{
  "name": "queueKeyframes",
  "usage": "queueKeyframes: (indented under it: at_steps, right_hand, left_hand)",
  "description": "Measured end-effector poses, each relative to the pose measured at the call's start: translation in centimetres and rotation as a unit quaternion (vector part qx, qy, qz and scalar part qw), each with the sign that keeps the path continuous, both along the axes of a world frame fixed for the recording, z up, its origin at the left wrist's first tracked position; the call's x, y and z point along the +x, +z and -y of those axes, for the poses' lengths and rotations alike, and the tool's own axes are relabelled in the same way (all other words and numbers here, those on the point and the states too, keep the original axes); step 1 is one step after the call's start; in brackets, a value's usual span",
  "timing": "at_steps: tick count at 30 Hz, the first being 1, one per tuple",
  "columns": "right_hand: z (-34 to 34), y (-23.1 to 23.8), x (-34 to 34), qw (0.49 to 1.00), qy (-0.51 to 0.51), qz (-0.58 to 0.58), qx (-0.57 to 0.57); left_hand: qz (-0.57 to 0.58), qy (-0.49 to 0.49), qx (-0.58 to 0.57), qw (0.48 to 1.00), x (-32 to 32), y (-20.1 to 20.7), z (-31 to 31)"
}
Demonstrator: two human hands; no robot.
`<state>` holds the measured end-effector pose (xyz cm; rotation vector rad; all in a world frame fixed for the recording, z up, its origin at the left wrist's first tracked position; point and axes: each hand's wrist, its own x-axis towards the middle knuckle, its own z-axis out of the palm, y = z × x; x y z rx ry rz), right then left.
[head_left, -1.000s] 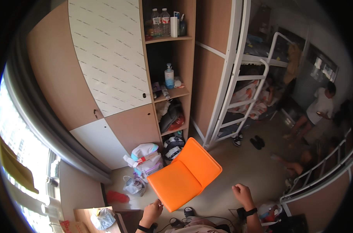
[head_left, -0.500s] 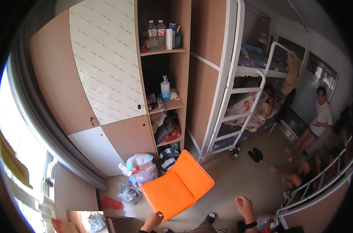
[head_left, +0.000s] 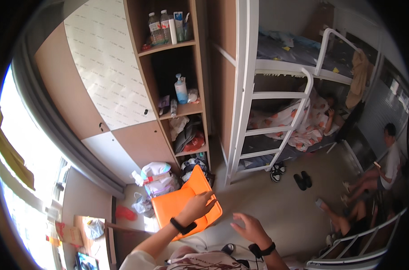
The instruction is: Cleaning a wooden desk using a white tissue or paper towel and organizing items.
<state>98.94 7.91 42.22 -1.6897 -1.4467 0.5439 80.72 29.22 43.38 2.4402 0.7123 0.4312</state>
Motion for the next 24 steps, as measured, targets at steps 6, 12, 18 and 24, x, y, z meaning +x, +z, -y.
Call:
queueKeyframes:
  at_steps: [6, 12, 18, 24]
  right_hand:
    - [-7.6, 9.7, -0.1, 0.972, 0.114, 0.127, 0.160]
    - [-13.0, 11.5, -5.3, 0.922, 0.254, 0.224, 0.186]
    - [-18.4, 7.8, -7.1, 0.905, 0.355, 0.219, 0.083]
    - [-22.7, 8.6, -8.1, 0.889, 0.397, 0.228, 0.030]
  left_hand:
    - [-0.503, -0.183, 0.308, 0.786, 11.0, 3.5, 4.4]
    - [-0.251, -0.246, 0.224, 0.909, 9.2, 0.2, -0.5]
    - [-0.188, -0.290, 0.241, 0.907, 8.5, -2.2, -4.0]
    - [-0.104, -0.272, 0.199, 0.936, 6.9, -3.8, -7.3]
